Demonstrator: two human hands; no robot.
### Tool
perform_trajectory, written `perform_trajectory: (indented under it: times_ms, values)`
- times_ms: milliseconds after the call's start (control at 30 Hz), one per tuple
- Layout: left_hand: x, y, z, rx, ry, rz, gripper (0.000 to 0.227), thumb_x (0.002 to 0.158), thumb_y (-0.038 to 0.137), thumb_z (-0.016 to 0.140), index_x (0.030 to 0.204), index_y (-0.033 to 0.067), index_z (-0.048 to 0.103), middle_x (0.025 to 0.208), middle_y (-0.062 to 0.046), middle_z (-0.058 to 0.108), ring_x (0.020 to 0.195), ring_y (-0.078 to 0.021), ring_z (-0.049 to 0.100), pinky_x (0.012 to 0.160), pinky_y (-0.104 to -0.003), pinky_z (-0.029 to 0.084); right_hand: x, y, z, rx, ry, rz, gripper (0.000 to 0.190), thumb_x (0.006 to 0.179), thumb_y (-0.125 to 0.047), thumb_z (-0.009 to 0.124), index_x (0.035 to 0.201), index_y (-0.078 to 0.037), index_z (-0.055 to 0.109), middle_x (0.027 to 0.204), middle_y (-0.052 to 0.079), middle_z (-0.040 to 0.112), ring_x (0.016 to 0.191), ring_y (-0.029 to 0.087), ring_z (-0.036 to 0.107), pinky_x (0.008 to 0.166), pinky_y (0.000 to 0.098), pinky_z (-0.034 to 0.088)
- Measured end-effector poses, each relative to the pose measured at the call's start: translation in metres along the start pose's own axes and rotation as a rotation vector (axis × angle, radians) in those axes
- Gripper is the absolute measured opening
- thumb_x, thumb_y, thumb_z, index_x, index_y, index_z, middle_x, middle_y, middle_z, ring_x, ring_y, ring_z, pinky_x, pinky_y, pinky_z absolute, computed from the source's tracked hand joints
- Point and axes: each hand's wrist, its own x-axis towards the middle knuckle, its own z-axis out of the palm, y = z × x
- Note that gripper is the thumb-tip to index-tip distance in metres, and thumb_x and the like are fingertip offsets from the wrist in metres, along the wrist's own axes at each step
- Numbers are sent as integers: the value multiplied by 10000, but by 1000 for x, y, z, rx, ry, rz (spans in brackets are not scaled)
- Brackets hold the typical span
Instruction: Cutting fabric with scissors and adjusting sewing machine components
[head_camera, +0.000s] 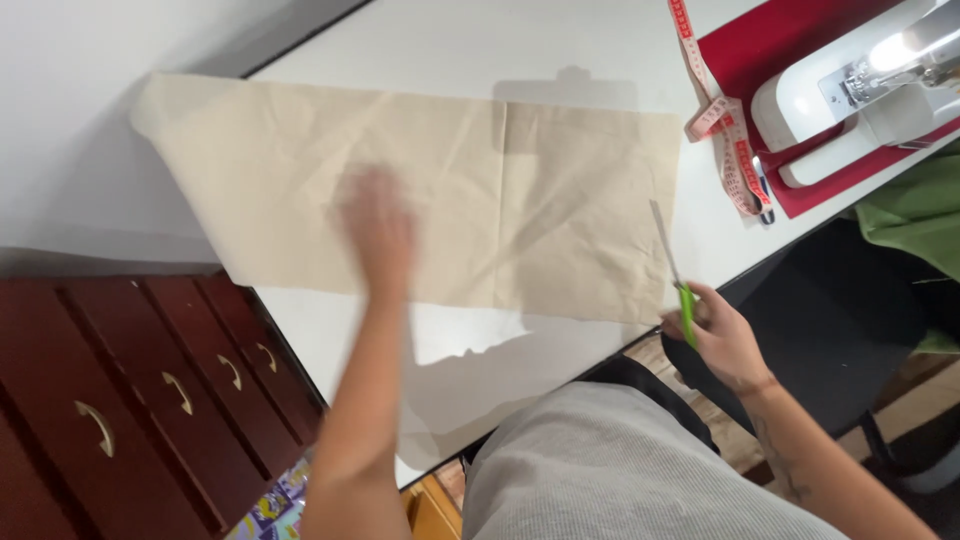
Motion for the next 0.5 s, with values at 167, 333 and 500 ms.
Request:
perform_trajectory:
  times_ms: [167,333,500]
  values:
    - [-69,116,2,-472,-374,515,805,959,598,577,1629,267,279,1713,-111,208,1583,-313,201,1228,-663,87,-40,79,22,708,-22,-41,521,1030,-238,513,1526,-82,488,893,130,636,785,208,634,765,353,544]
    - [-51,170,17,-515,-327,391,715,996,510,586,1618,272,324,1712,-98,226,1586,-294,218,1229,-650,142,-94,75,25,894,-177,7,526,992,-284,516,1457,-39,538,872,196,680,771,311,732,727,485,601]
    - [-76,205,20,-821,-160,454,529,981,382,634,1484,262,521,1560,-57,457,1448,-288,448,1158,-604,337,-99,99,28,860,-203,38,506,999,-301,525,1435,-46,551,841,217,687,761,323,753,719,436,603]
